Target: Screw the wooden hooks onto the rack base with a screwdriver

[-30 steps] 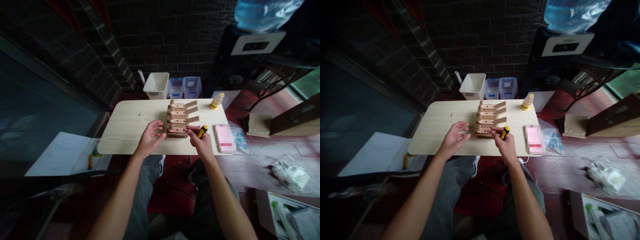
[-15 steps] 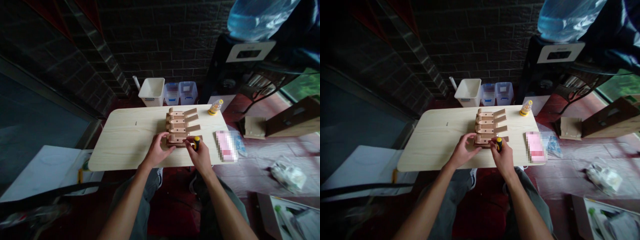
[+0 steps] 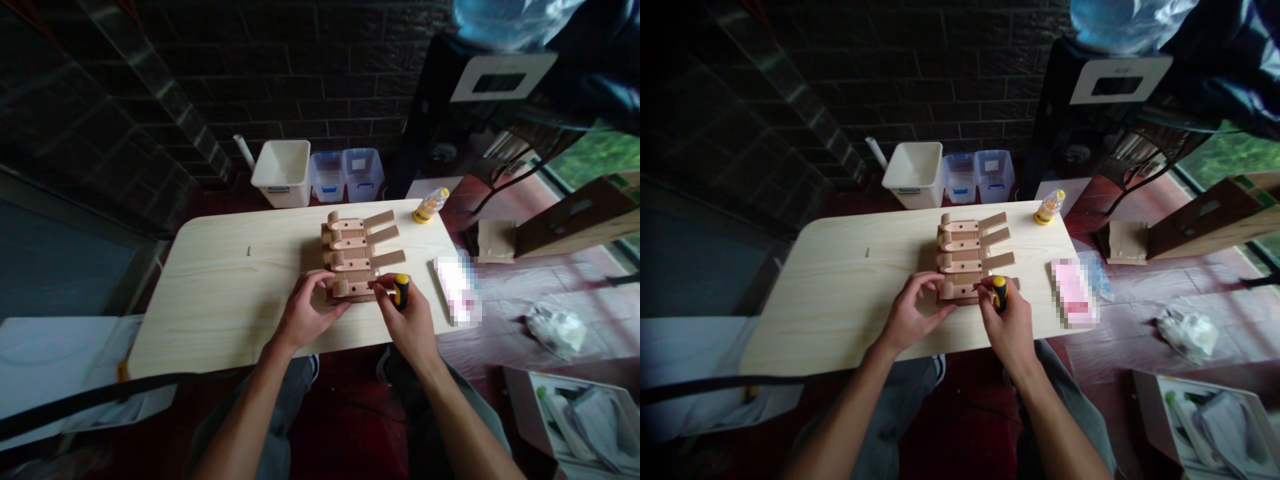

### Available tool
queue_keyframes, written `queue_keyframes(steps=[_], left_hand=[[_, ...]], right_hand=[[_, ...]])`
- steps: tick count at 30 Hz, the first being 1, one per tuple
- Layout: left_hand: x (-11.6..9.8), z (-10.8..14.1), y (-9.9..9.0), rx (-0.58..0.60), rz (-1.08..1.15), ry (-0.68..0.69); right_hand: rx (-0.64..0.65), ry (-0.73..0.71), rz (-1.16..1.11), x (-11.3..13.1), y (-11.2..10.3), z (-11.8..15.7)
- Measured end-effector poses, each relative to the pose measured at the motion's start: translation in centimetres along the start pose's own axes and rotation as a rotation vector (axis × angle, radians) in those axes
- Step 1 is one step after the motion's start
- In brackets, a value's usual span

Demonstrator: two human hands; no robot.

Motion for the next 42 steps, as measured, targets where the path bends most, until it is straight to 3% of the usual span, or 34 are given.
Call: queue_keyframes(steps=[11, 29, 42], left_hand=[[0.7, -0.7, 0.8, 0.033, 0.026, 0.020], [0.7, -1.2, 1.3, 0.042, 0.067, -0.021], [1.3, -1.2, 1.8, 0.067, 0.061, -0.011]], right_hand=[[0.003, 0.014, 0.036, -0.7, 0.4, -0.3], [-0.001, -0.112, 0.354, -1.6, 1.8, 0.5], [0.006, -0.117, 0.364, -1.8, 1.8, 0.4]])
Point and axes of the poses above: each hand's wrist, its own z-axis away from the middle knuckle, its own y-axis out of the palm, x = y × z, the point moved 5 cm from there along -z, towards the middle knuckle, and after that the axes turned 10 degrees about -x, right-handed, at the moved point
